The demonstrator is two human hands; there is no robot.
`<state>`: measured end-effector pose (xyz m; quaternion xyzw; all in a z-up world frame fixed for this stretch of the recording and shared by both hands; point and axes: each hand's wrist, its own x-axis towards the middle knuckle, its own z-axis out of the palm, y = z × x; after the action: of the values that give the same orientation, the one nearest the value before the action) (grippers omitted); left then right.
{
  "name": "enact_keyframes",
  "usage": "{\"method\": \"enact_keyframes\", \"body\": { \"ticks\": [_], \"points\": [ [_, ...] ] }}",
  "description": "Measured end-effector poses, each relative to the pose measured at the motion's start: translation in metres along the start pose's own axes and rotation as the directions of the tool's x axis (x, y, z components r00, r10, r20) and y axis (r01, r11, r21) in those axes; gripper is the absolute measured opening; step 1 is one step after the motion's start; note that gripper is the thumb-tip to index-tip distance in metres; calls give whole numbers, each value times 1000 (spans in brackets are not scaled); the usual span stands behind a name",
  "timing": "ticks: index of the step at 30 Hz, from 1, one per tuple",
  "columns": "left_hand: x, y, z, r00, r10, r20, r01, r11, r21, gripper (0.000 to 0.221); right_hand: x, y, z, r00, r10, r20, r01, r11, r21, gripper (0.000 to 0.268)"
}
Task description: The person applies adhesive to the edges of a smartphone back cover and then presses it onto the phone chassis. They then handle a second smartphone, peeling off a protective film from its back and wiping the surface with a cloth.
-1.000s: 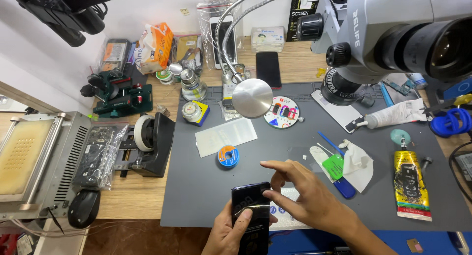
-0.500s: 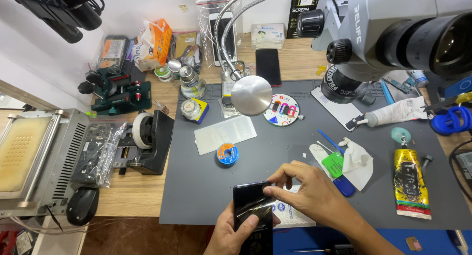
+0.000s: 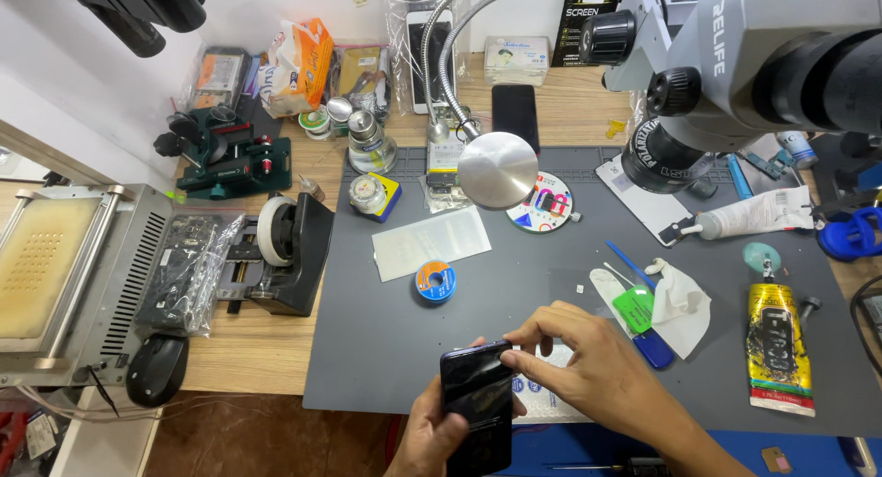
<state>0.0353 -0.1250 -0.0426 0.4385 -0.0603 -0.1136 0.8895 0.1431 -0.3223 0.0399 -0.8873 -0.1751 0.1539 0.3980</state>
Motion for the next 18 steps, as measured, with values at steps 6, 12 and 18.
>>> {"method": "enact_keyframes", "body": {
  "ticks": [6, 12, 18],
  "points": [
    [0, 27, 22, 914, -320, -248, 221, 908, -355, 84, -6, -3, 3, 966, -245, -84, 242, 969, -37, 13],
    [-2, 30, 21, 964, -199, -177, 177, 975, -134, 86, -10, -9, 3, 925, -352, -147, 347, 936, -57, 12],
    [-4, 24, 24, 939, -180, -294, 145, 980, -136, 87, -13, -16, 1, 895, -422, -145, 419, 907, -51, 10]
  ]
}}
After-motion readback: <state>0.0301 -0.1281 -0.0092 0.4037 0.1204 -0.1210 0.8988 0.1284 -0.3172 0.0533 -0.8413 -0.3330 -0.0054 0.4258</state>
